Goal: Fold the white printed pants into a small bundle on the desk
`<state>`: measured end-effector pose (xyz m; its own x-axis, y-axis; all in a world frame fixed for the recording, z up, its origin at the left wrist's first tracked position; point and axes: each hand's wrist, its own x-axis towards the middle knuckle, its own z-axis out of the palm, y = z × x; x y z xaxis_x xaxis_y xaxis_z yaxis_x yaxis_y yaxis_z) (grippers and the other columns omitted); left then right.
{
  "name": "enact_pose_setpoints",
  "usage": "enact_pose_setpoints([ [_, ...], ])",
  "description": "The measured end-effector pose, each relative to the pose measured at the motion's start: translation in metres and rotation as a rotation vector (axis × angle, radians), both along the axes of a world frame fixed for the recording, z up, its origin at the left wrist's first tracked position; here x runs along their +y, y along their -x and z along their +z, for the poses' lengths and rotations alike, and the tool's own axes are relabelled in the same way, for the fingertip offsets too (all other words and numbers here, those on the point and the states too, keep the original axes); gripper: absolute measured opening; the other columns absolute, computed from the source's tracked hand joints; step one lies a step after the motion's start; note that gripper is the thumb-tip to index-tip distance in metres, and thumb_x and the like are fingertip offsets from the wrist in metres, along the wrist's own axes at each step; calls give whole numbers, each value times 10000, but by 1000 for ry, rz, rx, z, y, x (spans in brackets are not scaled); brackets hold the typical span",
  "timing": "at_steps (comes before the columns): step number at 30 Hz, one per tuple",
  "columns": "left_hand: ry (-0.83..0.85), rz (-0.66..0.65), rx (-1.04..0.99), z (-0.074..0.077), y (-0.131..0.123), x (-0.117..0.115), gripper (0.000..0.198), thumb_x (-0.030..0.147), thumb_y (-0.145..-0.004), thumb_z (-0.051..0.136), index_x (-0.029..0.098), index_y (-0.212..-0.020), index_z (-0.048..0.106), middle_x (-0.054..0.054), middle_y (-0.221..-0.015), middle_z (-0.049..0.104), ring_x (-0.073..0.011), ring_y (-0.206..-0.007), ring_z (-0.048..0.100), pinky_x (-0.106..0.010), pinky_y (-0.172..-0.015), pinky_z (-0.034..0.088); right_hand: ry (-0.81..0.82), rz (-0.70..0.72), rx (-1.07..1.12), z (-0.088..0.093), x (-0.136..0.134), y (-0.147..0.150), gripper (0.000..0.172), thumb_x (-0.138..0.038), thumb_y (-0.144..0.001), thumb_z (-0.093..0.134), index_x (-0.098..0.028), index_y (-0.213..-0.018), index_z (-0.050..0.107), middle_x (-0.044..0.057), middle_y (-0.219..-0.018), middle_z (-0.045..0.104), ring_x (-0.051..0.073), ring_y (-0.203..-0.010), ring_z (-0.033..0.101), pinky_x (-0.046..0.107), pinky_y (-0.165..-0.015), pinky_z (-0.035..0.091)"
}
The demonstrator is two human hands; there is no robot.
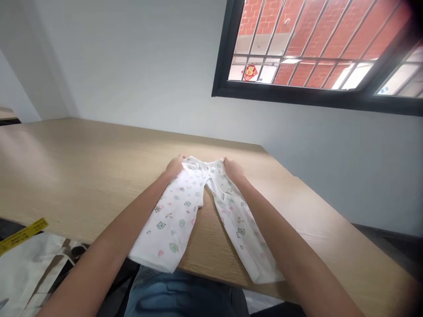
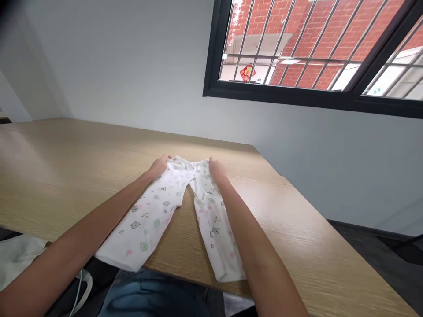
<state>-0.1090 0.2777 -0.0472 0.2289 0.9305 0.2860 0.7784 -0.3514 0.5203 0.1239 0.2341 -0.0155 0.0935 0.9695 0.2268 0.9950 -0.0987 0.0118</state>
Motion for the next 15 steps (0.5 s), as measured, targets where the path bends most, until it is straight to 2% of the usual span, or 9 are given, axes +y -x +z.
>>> enact_pose_setpoints([
  [3, -58, -52, -19, -4, 12, -5, 298, 316, -881, 498, 148, -1127, 510, -88, -1139, 522, -202, -984, 538, -413, -836, 461, -44, 49, -51, 1, -8, 10, 295, -147, -923, 282, -25, -1102, 484, 231, -1023, 550, 286, -947, 521, 348, -723, 398],
  [5, -94, -125, -18, -4, 25, -17, 285, 305, -881, 494, 153, -1120, 523, -91, -1181, 506, -223, -1071, 492, -456, -915, 397, -60, 163, -84, 4, -22, 24, 306, -150, -921, 305, -9, -1134, 473, 247, -1129, 498, 296, -1055, 456, 378, -828, 375],
  [8, -106, -289, -16, -2, 46, -48, 278, 274, -910, 396, 193, -1133, 542, -62, -1242, 497, -207, -1172, 420, -421, -1023, 289, -7, 434, -94, 6, -57, 54, 292, -199, -932, 340, -106, -1154, 506, 136, -1161, 529, 215, -1080, 452, 315, -910, 358],
  [10, -72, -415, -10, -1, 54, -72, 342, 279, -929, 304, 222, -1187, 521, -20, -1275, 493, -170, -1188, 418, -341, -1030, 296, 87, 708, -34, 5, -86, 76, 296, -234, -945, 324, -150, -1138, 532, 75, -1136, 564, 164, -1051, 485, 269, -911, 377],
  [12, -8, -549, 28, -1, 57, -90, 373, 309, -935, 272, 252, -1221, 504, 21, -1280, 501, -145, -1174, 446, -284, -1001, 335, 166, 961, 53, 0, -115, 96, 323, -240, -949, 306, -138, -1174, 514, 68, -1182, 546, 152, -1094, 470, 268, -954, 362],
  [13, 28, -613, 61, -2, 56, -95, 366, 324, -932, 289, 273, -1218, 511, 39, -1280, 503, -142, -1175, 450, -273, -1001, 332, 187, 1016, 80, -3, -129, 105, 343, -256, -945, 320, -112, -1208, 488, 89, -1226, 516, 175, -1144, 438, 300, -988, 339],
  [15, 81, -697, 137, -4, 51, -91, 341, 335, -915, 349, 322, -1210, 518, 70, -1315, 464, -151, -1226, 400, -289, -1046, 264, 219, 1017, 100, -9, -153, 116, 452, -326, -932, 355, -53, -1288, 401, 161, -1329, 410, 261, -1245, 329, 404, -1035, 281],
])
